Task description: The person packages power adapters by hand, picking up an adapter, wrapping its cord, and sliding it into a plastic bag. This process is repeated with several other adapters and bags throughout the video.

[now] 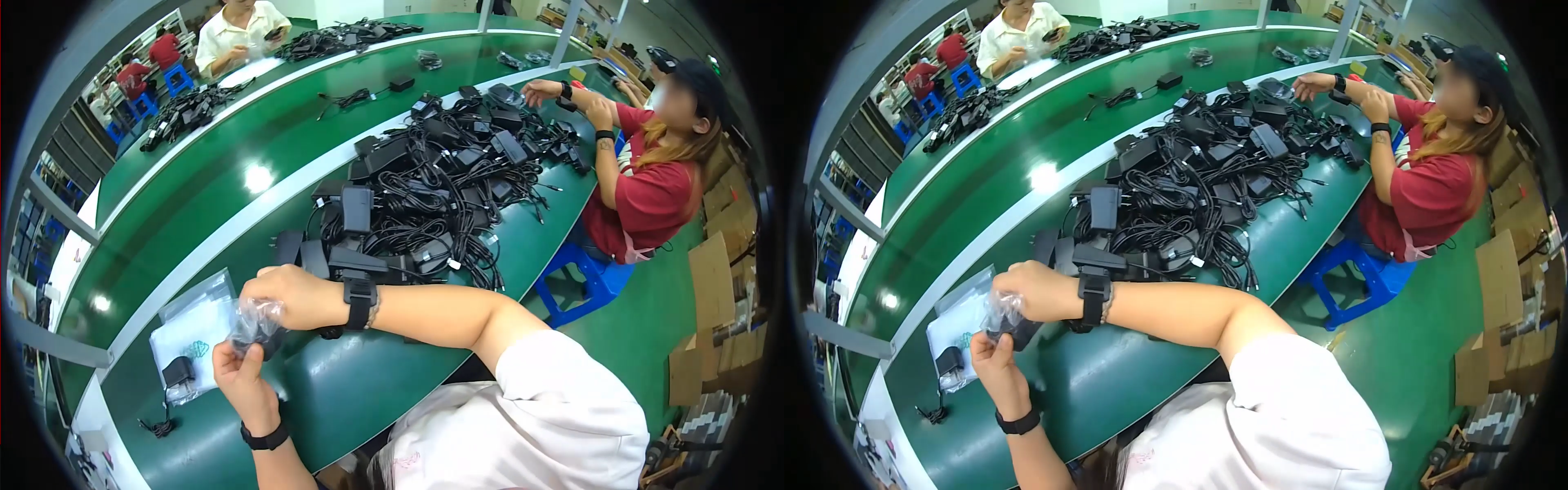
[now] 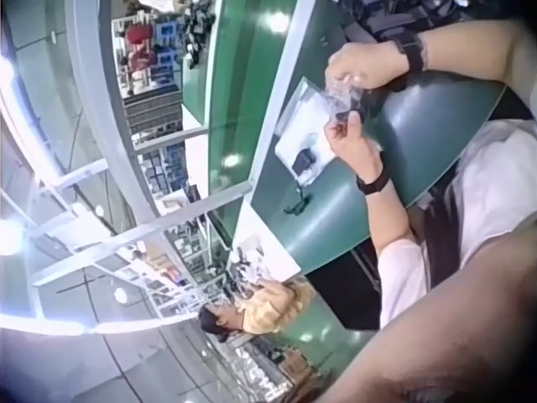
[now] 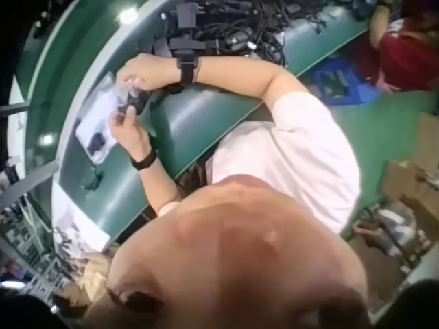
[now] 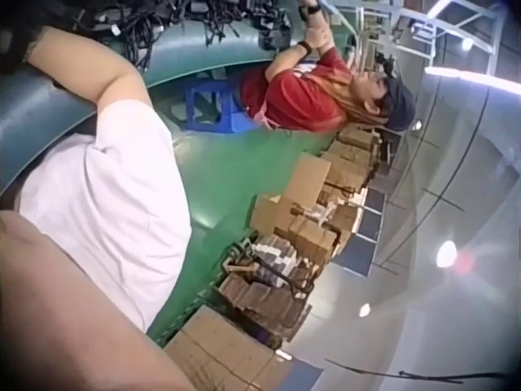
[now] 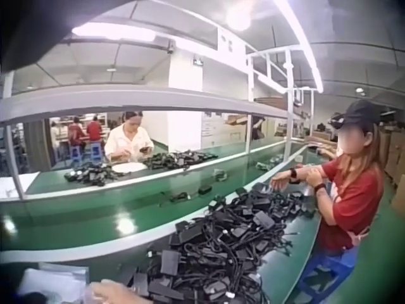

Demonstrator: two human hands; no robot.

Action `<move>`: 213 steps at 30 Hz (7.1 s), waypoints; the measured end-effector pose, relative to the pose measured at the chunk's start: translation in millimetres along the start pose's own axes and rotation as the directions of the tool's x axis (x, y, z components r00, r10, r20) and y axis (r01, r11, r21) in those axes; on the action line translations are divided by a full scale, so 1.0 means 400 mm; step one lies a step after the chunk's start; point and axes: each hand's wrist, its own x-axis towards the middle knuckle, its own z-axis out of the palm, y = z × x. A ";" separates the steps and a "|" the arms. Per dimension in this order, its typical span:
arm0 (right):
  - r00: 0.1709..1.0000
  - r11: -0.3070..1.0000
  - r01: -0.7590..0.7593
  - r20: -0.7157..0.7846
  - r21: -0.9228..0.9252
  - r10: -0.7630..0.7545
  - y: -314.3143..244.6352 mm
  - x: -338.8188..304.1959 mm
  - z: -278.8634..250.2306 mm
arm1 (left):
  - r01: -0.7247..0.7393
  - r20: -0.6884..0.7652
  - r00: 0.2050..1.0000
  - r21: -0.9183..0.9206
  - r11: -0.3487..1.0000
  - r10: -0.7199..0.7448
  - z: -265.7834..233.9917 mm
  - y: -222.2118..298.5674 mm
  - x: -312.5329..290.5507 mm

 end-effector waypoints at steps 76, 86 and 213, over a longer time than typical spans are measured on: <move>0.789 0.339 0.108 0.288 -0.935 0.543 0.703 0.514 -0.101 | -0.325 0.061 0.645 0.924 0.201 0.762 -0.117 0.099 0.061; 0.294 0.782 0.184 0.792 -0.596 0.534 0.172 0.268 -0.090 | -0.296 -0.022 0.741 0.886 0.356 0.671 -0.098 0.090 0.056; 0.966 0.924 -0.242 0.166 0.296 0.200 -0.106 -0.067 0.032 | -0.323 -0.134 0.945 -0.216 0.921 0.300 0.127 0.061 -0.021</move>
